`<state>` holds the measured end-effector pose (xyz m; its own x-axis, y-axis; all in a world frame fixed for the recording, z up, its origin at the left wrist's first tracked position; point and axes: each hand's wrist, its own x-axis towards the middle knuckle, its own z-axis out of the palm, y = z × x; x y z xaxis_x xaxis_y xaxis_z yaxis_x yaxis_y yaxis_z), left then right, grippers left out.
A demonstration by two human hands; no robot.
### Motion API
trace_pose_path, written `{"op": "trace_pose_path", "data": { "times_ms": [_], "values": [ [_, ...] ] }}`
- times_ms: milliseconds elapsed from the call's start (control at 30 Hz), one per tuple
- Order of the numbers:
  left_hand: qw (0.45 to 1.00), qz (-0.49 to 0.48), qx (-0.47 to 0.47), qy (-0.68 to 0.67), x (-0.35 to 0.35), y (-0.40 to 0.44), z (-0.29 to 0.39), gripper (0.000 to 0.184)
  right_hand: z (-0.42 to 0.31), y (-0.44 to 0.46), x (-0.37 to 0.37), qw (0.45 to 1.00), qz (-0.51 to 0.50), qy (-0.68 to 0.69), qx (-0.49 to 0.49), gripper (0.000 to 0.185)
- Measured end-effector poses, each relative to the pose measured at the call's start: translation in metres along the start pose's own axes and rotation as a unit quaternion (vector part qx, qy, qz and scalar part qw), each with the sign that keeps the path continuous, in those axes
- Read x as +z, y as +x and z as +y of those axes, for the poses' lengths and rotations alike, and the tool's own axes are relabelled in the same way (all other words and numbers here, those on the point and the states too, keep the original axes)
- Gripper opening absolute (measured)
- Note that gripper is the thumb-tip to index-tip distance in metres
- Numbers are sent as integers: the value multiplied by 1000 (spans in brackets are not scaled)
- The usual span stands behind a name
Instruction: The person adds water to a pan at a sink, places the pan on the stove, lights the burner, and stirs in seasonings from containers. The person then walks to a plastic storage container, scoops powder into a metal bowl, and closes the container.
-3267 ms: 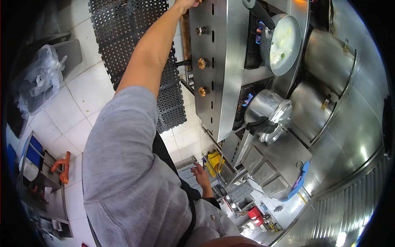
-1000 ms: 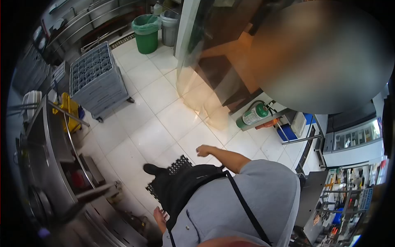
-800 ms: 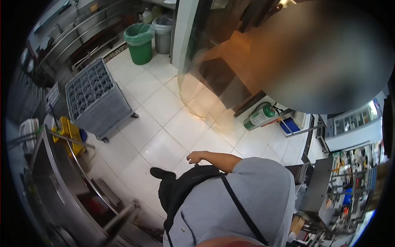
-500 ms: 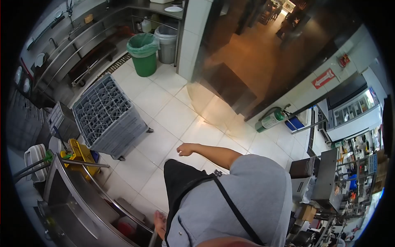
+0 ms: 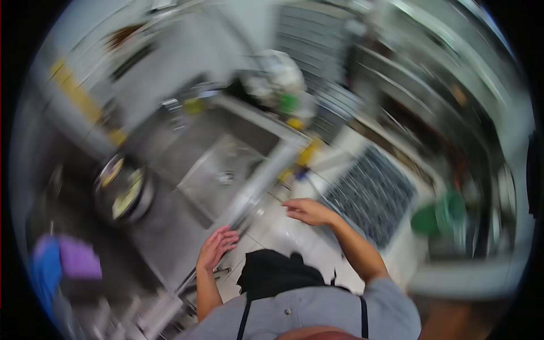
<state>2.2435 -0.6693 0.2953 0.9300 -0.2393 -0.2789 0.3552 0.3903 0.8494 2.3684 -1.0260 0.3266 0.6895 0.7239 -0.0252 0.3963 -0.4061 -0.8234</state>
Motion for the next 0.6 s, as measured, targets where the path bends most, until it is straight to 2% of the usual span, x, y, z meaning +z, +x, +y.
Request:
{"op": "trace_pose_path", "data": {
  "times_ms": [67, 133, 167, 200, 233, 300, 333, 367, 433, 500, 567, 600],
  "values": [
    [987, 85, 123, -61, -25, -3, 26, 47, -36, 63, -47, 1000, -9, 12, -20, 37],
    [958, 125, 245, -86, -55, 13, 57, 50, -63, 139, -86, 989, 40, -53, -135, 31],
    [951, 143, 260, -85, -67, 8, 70, 50, -84, 175, -103, 965, 105, -99, -218, 28],
    [935, 168, 297, -95, -80, 9, 89, 49, -122, 203, -124, 973, 108, -69, -191, 27],
    [918, 180, 339, -103, -93, 19, 112, 49, -143, 236, -143, 931, 156, -148, -295, 26],
    [914, 182, 357, -63, -103, 17, 157, 49, -177, 306, -180, 886, 219, -193, -360, 24],
    [910, 174, 377, -20, -105, 16, 180, 48, -204, 332, -196, 901, 224, -143, -341, 27],
    [909, 175, 377, -19, -104, 17, 202, 48, -221, 367, -216, 887, 263, -157, -346, 26],
    [897, 177, 394, 93, -94, 10, 233, 47, -249, 439, -257, 842, 334, -200, -373, 23],
    [889, 209, 395, 100, -80, 5, 245, 45, -272, 507, -295, 791, 387, -312, -357, 20],
    [891, 246, 351, 151, -73, 1, 239, 44, -287, 569, -318, 750, 433, -359, -347, 17],
    [879, 293, 337, 166, -72, 0, 226, 42, -295, 596, -328, 751, 428, -356, -355, 17]
  ]
}}
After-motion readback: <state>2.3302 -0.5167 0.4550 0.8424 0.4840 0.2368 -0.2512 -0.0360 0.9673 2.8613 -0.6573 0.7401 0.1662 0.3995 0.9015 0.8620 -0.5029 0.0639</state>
